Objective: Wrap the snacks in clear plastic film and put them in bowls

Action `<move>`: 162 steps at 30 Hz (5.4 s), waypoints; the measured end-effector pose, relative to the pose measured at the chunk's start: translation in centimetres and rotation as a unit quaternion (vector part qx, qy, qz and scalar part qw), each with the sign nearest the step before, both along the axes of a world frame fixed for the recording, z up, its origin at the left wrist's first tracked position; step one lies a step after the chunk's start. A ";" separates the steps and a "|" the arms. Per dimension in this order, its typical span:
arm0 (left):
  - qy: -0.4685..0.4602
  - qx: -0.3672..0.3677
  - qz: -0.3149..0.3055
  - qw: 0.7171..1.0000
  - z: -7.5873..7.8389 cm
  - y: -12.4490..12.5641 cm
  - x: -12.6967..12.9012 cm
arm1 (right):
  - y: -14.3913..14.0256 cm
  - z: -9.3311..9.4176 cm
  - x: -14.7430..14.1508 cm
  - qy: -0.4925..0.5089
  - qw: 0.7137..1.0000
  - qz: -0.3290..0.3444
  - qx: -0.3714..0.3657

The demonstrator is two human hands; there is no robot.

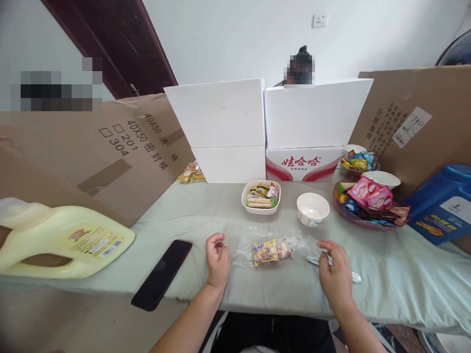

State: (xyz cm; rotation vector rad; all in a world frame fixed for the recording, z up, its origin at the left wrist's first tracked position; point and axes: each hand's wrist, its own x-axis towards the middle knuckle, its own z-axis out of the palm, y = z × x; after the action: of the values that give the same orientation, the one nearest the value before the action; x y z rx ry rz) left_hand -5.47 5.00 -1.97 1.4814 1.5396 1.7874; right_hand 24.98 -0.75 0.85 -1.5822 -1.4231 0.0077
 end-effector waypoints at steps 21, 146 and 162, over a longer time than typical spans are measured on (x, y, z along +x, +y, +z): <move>0.421 -0.024 -0.408 0.809 5.6 -6.5 -2.8 | -5.9 2.9 -4.1 -0.267 0.867 0.365 -0.211; 0.501 -0.026 -0.302 0.811 4.2 -1.0 -0.7 | 0.0 1.0 -8.5 -0.243 0.924 0.212 -0.203; 0.573 -0.141 -0.303 0.749 2.7 -0.3 -1.3 | 3.2 0.8 -6.8 -0.278 0.887 0.200 -0.308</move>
State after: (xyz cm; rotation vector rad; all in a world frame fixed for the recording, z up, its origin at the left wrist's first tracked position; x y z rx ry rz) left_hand -6.73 4.66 0.76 2.6613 1.3102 0.1269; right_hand 18.16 2.49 1.65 -1.8390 -2.3603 0.2993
